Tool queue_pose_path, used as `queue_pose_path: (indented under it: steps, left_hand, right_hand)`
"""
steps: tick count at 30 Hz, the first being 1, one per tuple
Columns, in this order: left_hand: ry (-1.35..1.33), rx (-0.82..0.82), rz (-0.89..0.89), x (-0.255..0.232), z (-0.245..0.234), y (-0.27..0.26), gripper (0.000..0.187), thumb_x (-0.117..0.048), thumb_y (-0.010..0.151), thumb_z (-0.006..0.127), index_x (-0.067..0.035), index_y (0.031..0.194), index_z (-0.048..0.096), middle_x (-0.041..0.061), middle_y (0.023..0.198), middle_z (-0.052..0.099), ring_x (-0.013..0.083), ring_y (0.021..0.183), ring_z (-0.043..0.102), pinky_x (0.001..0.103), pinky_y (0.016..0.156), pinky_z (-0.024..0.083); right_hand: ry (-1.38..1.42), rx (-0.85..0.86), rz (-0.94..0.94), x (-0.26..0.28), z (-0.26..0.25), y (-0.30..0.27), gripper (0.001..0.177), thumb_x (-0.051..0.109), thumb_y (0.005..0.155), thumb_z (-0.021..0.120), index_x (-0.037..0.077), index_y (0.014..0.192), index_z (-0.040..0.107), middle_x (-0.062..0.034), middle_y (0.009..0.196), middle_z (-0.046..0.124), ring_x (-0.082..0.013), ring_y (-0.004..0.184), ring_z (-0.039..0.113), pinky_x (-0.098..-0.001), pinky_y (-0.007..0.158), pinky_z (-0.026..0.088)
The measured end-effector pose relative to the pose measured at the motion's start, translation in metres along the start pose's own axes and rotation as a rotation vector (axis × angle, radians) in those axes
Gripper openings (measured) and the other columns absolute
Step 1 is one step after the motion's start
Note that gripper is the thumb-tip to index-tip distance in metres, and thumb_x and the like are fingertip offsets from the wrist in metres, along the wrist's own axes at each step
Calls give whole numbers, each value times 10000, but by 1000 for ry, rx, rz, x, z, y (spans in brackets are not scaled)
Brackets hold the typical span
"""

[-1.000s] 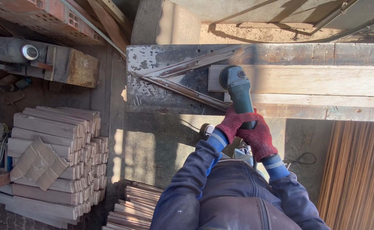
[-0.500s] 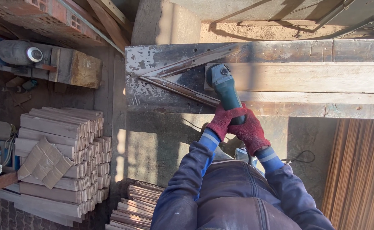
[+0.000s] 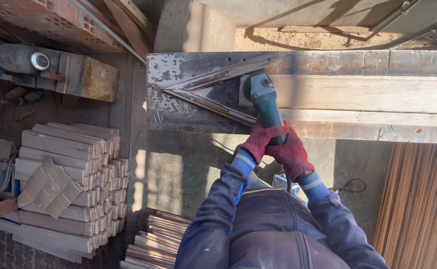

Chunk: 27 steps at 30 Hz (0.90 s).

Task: The recorder is using an electric power sander to smooth the surface of a wooden board placed on a workbench.

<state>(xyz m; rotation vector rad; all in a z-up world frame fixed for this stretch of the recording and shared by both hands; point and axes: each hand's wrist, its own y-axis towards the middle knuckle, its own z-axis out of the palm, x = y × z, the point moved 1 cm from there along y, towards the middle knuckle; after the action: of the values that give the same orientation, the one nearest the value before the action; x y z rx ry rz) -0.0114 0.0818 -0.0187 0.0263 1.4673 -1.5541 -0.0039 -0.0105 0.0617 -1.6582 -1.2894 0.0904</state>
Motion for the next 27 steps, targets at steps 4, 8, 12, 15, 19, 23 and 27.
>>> queue_pose_path:
  steps: [4,8,12,15,19,23,27]
  left_hand:
    - [-26,-22,10,-14,-6,-3,803,-255,604,970,-146,1293,572,145,1048,681,337,1016,692,504,841,609]
    - [-6,-10,-26,-22,0,-6,867,-274,603,961,-133,1350,545,186,1122,660,386,1079,670,523,865,599]
    - [29,39,-35,-9,11,4,907,-270,610,962,-124,1385,513,209,1178,634,422,1123,644,564,887,589]
    - [16,24,-29,-15,8,-3,921,-277,606,953,-112,1396,510,205,1184,632,406,1136,640,548,891,587]
    - [-54,-7,-29,-8,-17,9,893,-255,566,1000,-176,1338,558,151,1084,689,377,1011,695,548,772,628]
    - [2,2,-30,-20,-4,-4,863,-257,604,950,-146,1359,547,165,1115,671,391,1059,673,554,823,611]
    - [49,62,5,18,20,42,810,-233,581,967,-184,1293,585,140,1079,683,372,1020,688,560,788,628]
  right_hand:
    - [-31,7,-51,1,11,20,929,337,537,947,207,1385,591,-181,1156,708,-387,1133,681,-518,946,566]
    - [-44,21,-55,9,0,9,930,359,534,950,210,1377,588,-166,1178,705,-369,1177,664,-522,982,543]
    - [21,-11,7,4,-5,1,918,341,553,921,190,1391,579,-175,1133,704,-368,1110,689,-476,916,574]
    - [-42,3,2,15,-3,-5,905,353,565,904,183,1392,578,-195,1157,705,-393,1136,681,-519,940,558]
    - [-23,52,-41,23,5,-4,962,353,545,930,201,1422,566,-179,1170,704,-366,1144,682,-504,942,562]
    - [30,-1,-11,16,2,1,912,319,554,924,182,1386,579,-182,1106,702,-366,1031,704,-460,816,596]
    - [113,-78,48,15,-19,-12,824,266,596,894,149,1356,597,-222,1064,697,-377,931,726,-412,659,637]
